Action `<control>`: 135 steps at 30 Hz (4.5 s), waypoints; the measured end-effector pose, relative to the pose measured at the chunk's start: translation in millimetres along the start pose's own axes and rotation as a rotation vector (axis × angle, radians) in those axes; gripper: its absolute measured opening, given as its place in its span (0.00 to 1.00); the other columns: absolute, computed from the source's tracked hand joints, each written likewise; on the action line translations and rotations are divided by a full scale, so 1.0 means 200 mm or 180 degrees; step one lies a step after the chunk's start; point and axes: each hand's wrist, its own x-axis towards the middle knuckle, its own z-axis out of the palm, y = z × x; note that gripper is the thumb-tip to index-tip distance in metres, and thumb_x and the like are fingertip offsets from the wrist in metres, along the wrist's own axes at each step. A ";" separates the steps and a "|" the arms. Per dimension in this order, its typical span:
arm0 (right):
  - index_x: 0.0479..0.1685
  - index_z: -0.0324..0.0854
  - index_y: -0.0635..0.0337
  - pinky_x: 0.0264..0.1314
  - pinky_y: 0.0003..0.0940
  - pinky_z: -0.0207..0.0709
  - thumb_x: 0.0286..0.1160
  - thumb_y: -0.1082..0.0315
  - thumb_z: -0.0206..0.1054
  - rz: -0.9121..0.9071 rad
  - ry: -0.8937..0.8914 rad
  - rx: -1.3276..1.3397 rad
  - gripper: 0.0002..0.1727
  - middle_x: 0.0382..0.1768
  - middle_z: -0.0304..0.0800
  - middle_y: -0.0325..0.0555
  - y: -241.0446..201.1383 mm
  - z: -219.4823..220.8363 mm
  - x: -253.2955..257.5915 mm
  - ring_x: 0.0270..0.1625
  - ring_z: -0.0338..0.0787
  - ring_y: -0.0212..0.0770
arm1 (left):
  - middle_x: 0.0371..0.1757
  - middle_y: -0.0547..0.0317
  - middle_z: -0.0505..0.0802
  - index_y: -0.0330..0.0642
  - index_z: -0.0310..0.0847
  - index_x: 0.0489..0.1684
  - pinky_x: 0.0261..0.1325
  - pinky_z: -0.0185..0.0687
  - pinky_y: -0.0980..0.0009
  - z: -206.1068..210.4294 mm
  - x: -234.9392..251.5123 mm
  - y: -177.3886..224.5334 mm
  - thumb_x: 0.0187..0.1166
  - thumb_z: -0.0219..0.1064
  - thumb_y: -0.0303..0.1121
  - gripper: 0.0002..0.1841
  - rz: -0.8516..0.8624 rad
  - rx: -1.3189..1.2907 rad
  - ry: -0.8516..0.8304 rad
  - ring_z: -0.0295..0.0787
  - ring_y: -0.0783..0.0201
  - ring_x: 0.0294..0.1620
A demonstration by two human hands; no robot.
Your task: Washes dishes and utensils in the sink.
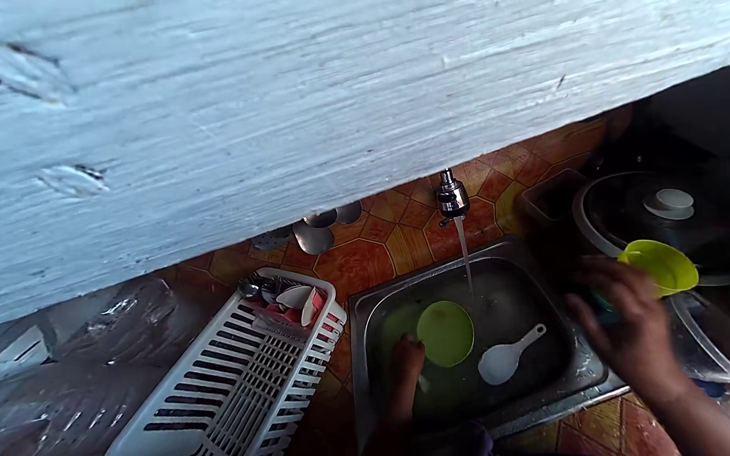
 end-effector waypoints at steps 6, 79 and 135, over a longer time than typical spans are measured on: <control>0.67 0.84 0.66 0.79 0.54 0.74 0.81 0.60 0.69 0.1532 -0.2733 0.0681 0.22 0.67 0.86 0.64 0.02 0.51 -0.16 0.73 0.84 0.60 | 0.69 0.41 0.88 0.37 0.86 0.65 0.78 0.73 0.45 0.04 0.05 0.03 0.87 0.61 0.40 0.19 0.0112 0.0054 -0.0258 0.82 0.46 0.74; 0.63 0.87 0.64 0.56 0.72 0.80 0.71 0.62 0.74 0.1373 -0.0711 -0.1299 0.23 0.56 0.91 0.66 0.15 -0.74 -0.39 0.60 0.87 0.75 | 0.77 0.36 0.81 0.35 0.71 0.81 0.81 0.71 0.49 0.23 -0.22 0.19 0.86 0.64 0.40 0.28 0.1343 0.0228 -0.1114 0.79 0.44 0.77; 0.68 0.85 0.61 0.66 0.65 0.80 0.79 0.61 0.69 0.1971 -0.2650 0.0303 0.22 0.59 0.91 0.64 0.10 0.07 -0.42 0.63 0.90 0.65 | 0.19 0.66 0.74 0.38 0.80 0.40 0.15 0.59 0.80 -0.47 0.00 1.13 0.88 0.63 0.36 0.10 0.1395 -0.3064 0.0577 0.62 0.75 0.11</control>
